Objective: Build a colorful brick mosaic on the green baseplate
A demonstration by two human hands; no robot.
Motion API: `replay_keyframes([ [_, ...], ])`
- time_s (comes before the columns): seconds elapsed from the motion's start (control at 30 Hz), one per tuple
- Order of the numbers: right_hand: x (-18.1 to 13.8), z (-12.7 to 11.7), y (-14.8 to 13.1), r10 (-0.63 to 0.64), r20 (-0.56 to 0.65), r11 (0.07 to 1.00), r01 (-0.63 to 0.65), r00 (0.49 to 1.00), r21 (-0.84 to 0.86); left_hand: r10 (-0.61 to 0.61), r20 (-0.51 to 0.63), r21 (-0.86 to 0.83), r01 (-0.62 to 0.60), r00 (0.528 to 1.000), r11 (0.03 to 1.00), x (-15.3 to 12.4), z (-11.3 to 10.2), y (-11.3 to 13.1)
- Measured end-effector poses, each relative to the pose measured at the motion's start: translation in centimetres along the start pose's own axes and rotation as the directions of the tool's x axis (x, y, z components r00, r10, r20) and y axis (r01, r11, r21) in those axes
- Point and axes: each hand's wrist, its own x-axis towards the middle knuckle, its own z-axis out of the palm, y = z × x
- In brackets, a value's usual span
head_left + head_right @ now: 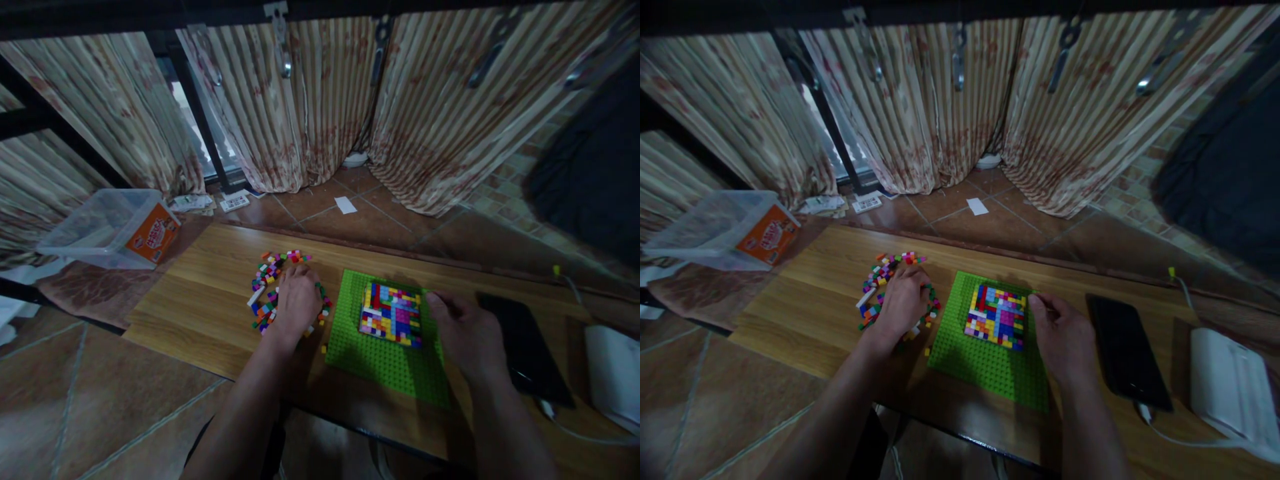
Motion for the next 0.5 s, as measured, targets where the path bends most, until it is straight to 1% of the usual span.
replay_keyframes([
  [0.07,0.0,-0.2,-0.3,0.018,-0.084,0.995,-0.01,0.996,0.096,0.023,-0.054,-0.058,-0.026,0.998,0.998,0.1,-0.1,0.0],
  [0.13,-0.1,-0.4,-0.7,0.052,-0.175,0.975,-0.012,0.983,0.221,0.029,-0.147,-0.192,-0.057,0.989,0.98,0.1,-0.2,0.2],
  [0.2,-0.3,-0.3,-1.3,0.081,-0.218,0.934,0.002,0.973,0.357,-0.003,-0.198,-0.406,-0.079,0.98,0.91,-0.2,0.0,0.9],
  [0.23,-0.5,-0.3,-1.6,0.088,-0.209,0.906,0.009,0.974,0.423,-0.025,-0.19,-0.521,-0.079,0.982,0.85,-0.4,0.2,1.5],
  [0.3,-1.0,-0.1,-2.3,0.074,-0.128,0.845,0.006,0.989,0.534,-0.036,-0.124,-0.699,-0.061,0.992,0.713,-0.9,0.8,2.9],
  [0.33,-1.3,0.1,-2.6,0.053,-0.067,0.816,-0.004,0.996,0.578,-0.036,-0.102,-0.744,-0.053,0.994,0.666,-1.3,1.1,3.6],
  [0.37,-1.7,0.2,-2.9,0.024,0.002,0.792,-0.02,1.0,0.611,-0.033,-0.099,-0.769,-0.055,0.995,0.637,-1.6,1.3,4.4],
  [0.43,-2.3,0.6,-3.5,-0.046,0.128,0.76,-0.049,0.991,0.648,-0.016,-0.118,-0.791,-0.084,0.993,0.606,-2.1,1.7,5.9],
  [0.5,-2.9,1.1,-4.0,-0.093,0.188,0.741,-0.058,0.978,0.669,0.018,-0.149,-0.788,-0.13,0.989,0.602,-2.5,1.7,7.0],
])
